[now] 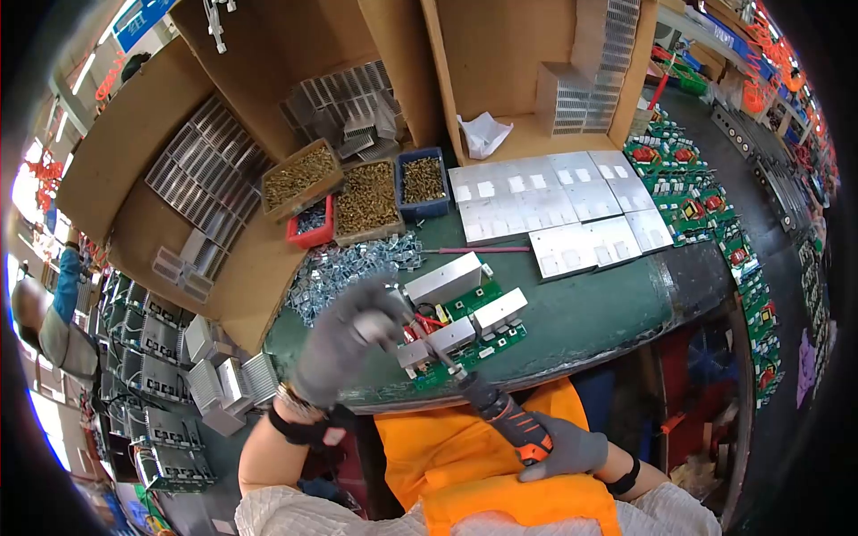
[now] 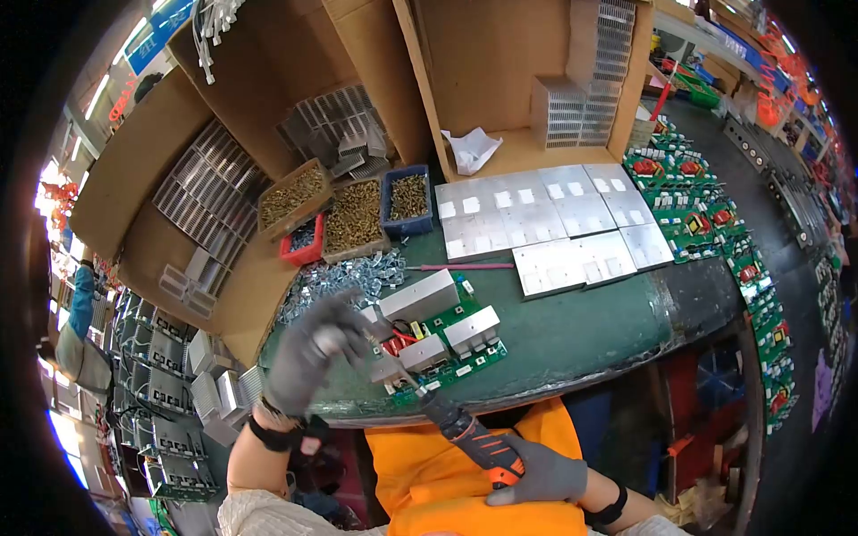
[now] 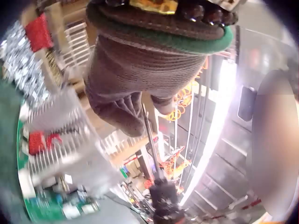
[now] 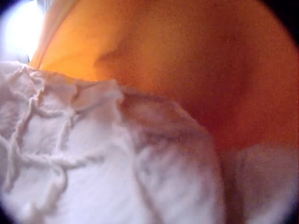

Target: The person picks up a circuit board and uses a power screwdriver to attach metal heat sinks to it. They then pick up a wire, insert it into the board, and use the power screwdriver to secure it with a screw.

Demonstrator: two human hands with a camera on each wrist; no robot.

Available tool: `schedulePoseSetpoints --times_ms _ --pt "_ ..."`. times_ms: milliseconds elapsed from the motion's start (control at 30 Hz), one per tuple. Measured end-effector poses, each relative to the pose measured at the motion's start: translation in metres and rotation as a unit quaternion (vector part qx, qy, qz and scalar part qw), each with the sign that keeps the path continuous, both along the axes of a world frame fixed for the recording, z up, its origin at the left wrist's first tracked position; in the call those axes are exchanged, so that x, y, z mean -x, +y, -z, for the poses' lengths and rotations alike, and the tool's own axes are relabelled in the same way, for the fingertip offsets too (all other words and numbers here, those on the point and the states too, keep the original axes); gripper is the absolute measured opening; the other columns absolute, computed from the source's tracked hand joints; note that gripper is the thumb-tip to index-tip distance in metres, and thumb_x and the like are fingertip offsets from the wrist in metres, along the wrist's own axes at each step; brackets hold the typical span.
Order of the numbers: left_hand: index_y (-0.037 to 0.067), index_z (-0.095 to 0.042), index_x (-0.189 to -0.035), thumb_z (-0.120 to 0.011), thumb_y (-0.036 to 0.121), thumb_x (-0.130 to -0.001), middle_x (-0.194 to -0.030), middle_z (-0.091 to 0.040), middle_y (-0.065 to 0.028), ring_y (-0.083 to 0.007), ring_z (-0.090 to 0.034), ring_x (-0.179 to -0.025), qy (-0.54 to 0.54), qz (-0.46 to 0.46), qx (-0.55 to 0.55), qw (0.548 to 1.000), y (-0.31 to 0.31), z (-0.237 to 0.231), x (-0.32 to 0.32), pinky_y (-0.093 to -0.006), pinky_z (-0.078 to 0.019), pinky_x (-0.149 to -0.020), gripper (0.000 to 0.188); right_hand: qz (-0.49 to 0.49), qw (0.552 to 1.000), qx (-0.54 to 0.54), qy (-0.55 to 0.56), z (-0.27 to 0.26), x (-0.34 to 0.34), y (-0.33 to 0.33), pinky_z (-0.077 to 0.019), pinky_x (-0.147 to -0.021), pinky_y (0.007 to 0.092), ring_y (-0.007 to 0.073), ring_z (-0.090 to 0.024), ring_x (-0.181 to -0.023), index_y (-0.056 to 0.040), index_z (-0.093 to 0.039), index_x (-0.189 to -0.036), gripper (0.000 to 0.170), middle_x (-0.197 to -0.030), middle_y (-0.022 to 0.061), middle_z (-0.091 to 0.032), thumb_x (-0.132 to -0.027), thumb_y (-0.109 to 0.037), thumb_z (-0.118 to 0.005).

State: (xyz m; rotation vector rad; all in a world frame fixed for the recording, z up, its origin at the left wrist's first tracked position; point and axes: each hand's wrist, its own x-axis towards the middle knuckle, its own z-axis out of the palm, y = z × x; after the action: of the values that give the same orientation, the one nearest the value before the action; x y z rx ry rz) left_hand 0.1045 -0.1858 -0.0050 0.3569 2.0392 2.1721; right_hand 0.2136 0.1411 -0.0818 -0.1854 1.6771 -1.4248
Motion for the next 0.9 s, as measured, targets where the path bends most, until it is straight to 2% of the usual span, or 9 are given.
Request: schedulePoseSetpoints --times_ms 100,167,200,267,300,333,433,733,900 --pt "0.000 -0.039 -0.139 -0.061 0.018 -0.091 -0.097 -0.062 -0.0074 -0.0113 -0.059 -0.083 0.027 -0.092 0.058 0.994 -0.031 0.002 0.046 -0.0254 -0.0515 -0.069 0.055 0.051 0.997 0.048 -0.027 0.008 -0.006 0.012 -0.0482 -0.081 0.0272 0.0123 -0.058 -0.088 -0.0022 -0.046 -0.130 0.083 -0.099 0.0035 -0.061 -0.064 -0.028 -0.088" --pt "0.003 -0.043 -0.139 -0.065 0.017 -0.088 -0.098 -0.061 -0.0093 -0.0154 -0.061 -0.085 0.060 -0.099 0.292 0.949 -0.051 0.029 0.082 -0.0295 -0.0504 -0.076 0.057 0.121 0.986 0.099 -0.053 0.007 -0.007 0.016 -0.0489 -0.078 0.0262 0.0100 -0.058 -0.085 -0.0033 -0.047 -0.127 0.077 -0.096 0.0020 -0.061 -0.063 -0.018 -0.088" --pt "0.003 -0.043 -0.139 -0.065 0.017 -0.088 -0.098 -0.061 -0.0093 -0.0154 -0.061 -0.085 0.062 -0.097 0.292 0.950 -0.048 0.032 0.093 -0.0295 -0.0504 -0.076 0.057 0.123 0.986 0.099 -0.052 0.004 -0.007 0.017 -0.0489 -0.078 0.0262 0.0100 -0.058 -0.085 -0.0033 -0.047 -0.127 0.077 -0.096 0.0020 -0.061 -0.063 -0.018 -0.088" --pt "0.009 -0.046 -0.137 -0.065 0.008 -0.083 -0.099 -0.062 -0.0118 -0.0217 -0.062 -0.086 0.175 0.041 0.508 0.843 -0.037 0.039 0.113 -0.0351 -0.0491 -0.079 0.057 0.157 0.974 0.115 -0.114 -0.004 -0.006 0.020 -0.0495 -0.077 0.0267 0.0103 -0.058 -0.084 -0.0041 -0.048 -0.126 0.073 -0.094 0.0013 -0.060 -0.065 -0.015 -0.086" --pt "0.011 -0.060 -0.124 -0.064 0.008 -0.081 -0.097 -0.063 -0.0138 -0.0288 -0.062 -0.088 0.184 0.024 0.509 0.841 -0.030 0.047 0.123 -0.0388 -0.0491 -0.082 0.043 0.159 0.974 0.112 -0.115 -0.006 -0.007 0.020 -0.0495 -0.077 0.0267 0.0103 -0.058 -0.084 -0.0041 -0.048 -0.126 0.073 -0.094 0.0013 -0.060 -0.065 -0.015 -0.086" --pt "0.011 -0.060 -0.124 -0.064 0.008 -0.081 -0.097 -0.063 -0.0138 -0.0288 -0.062 -0.088 0.185 0.024 0.506 0.842 -0.025 0.053 0.135 -0.0388 -0.0491 -0.082 0.043 0.161 0.976 0.104 -0.100 -0.006 -0.007 0.020 -0.0496 -0.076 0.0265 0.0102 -0.057 -0.083 -0.0044 -0.048 -0.126 0.073 -0.094 0.0011 -0.060 -0.065 -0.013 -0.086" --pt "0.008 -0.070 -0.092 -0.062 0.016 -0.083 -0.094 -0.067 -0.0125 -0.0303 -0.063 -0.092 0.219 0.065 0.577 0.784 -0.012 0.060 0.156 -0.0389 -0.0498 -0.083 0.014 0.164 0.977 0.111 -0.078 0.004 -0.014 0.026 -0.0496 -0.076 0.0263 0.0100 -0.057 -0.084 -0.0050 -0.048 -0.126 0.072 -0.094 0.0008 -0.059 -0.064 -0.010 -0.085" --pt "0.008 -0.069 -0.095 -0.062 0.017 -0.085 -0.093 -0.066 -0.0127 -0.0303 -0.063 -0.089 0.163 -0.010 0.643 0.748 -0.028 0.025 0.153 -0.0392 -0.0500 -0.081 0.015 0.179 0.968 0.137 -0.108 0.008 -0.012 0.035 -0.0497 -0.078 0.0270 0.0105 -0.057 -0.087 -0.0043 -0.047 -0.126 0.076 -0.097 0.0018 -0.059 -0.062 -0.004 -0.086" --pt "0.008 -0.067 -0.097 -0.060 0.014 -0.085 -0.095 -0.066 -0.0135 -0.0312 -0.064 -0.089 0.139 -0.025 0.603 0.785 -0.084 0.016 0.117 -0.0404 -0.0496 -0.079 0.015 0.184 0.964 0.160 -0.106 0.001 -0.012 0.034 -0.0498 -0.077 0.0275 0.0108 -0.058 -0.087 -0.0041 -0.046 -0.128 0.078 -0.097 0.0023 -0.059 -0.061 -0.002 -0.086"
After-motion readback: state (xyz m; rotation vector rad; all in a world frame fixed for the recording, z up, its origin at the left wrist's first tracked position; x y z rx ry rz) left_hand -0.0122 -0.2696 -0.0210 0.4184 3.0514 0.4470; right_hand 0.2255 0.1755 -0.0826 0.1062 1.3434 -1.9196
